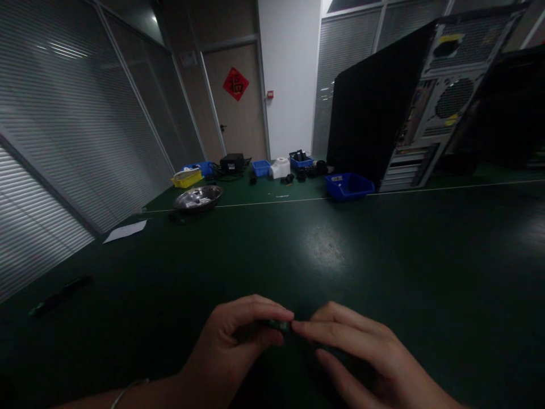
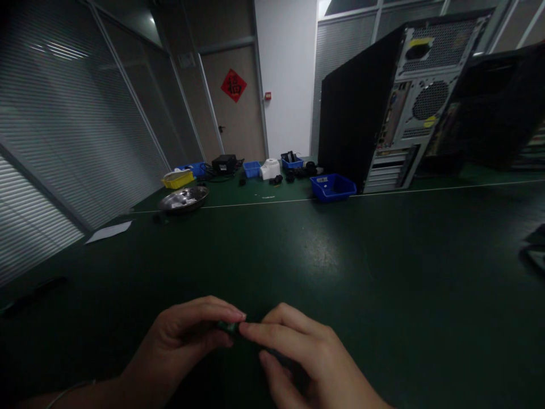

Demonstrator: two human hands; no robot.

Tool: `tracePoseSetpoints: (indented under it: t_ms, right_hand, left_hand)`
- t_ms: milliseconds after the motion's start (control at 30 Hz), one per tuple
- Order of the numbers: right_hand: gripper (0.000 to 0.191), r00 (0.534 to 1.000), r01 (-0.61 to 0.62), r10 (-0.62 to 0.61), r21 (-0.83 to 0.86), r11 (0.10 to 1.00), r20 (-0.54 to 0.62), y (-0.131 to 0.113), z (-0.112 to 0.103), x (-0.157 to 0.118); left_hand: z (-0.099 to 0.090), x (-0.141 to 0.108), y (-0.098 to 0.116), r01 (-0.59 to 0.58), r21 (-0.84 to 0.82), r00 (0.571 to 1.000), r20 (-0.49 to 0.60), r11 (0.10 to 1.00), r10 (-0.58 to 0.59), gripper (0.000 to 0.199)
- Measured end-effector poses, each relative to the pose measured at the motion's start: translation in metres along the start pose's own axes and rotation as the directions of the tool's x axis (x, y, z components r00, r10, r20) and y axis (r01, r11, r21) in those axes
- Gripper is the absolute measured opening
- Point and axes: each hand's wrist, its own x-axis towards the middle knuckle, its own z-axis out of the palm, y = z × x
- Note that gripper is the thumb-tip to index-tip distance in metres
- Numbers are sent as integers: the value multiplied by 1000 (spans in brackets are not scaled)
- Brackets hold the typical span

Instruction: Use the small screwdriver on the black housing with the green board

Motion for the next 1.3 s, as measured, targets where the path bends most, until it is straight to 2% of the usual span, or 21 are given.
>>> tracePoseSetpoints:
  t_ms: [167,267,367,433,500,600,667,767,900,1067,1100,1233,1300]
  right_hand:
    - [65,999,41,-40,30,999,-36,-1,2,-2]
    - [67,999,42,-42,16,999,-35,-5,2,-1]
    - [64,997,15,-16,-15,1000,-74,-7,2,-1]
    - [62,991,27,-30,-22,999,-129,-7,2,-1]
    - [56,988,10,-14,-24,1000,-151,-6,1,-2]
    - [48,989,-25,22,-23,999,-145,-5,-1,-2]
    - [50,988,-23,20,-18,1000,-151,-3,-1,-2]
    - [55,989,-7,3,-28,1000,-146,-2,1,-3]
    - [55,989,-65,52,-94,993,-139,-1,1,-4]
    - [28,970,-236,241,-156,959,17,-2,0,-3]
    - [27,962,-260,269,-166,951,36,-2,0,-3]
    - [37,945,-290,313,-208,934,91,-4,1,-2]
    - [41,936,-298,331,-233,926,120,-5,2,-1]
  left_hand:
    - [4,2,1,165,-287,986,53,944,-156,18]
    - [2,2,0,204,-315,979,83,927,-187,14]
    - [-2,1,0,212,-232,977,71,949,-201,13]
    - [-2,0,0,157,-87,987,52,984,-153,12]
    - [-1,-1,3,73,96,987,134,993,-86,16]
    - [3,-2,6,-76,262,950,311,962,-10,18]
    - [5,-2,6,-126,302,938,346,945,15,20]
    - [7,-3,4,-155,310,946,322,938,50,29]
    - [6,-5,4,-176,319,953,292,931,80,38]
    - [6,-9,5,-171,427,969,235,888,74,27]
    - [5,-9,3,-175,455,967,244,873,66,28]
    - [1,-6,-15,-271,513,925,374,814,72,56]
    - [0,-5,-20,-261,528,929,365,808,62,50]
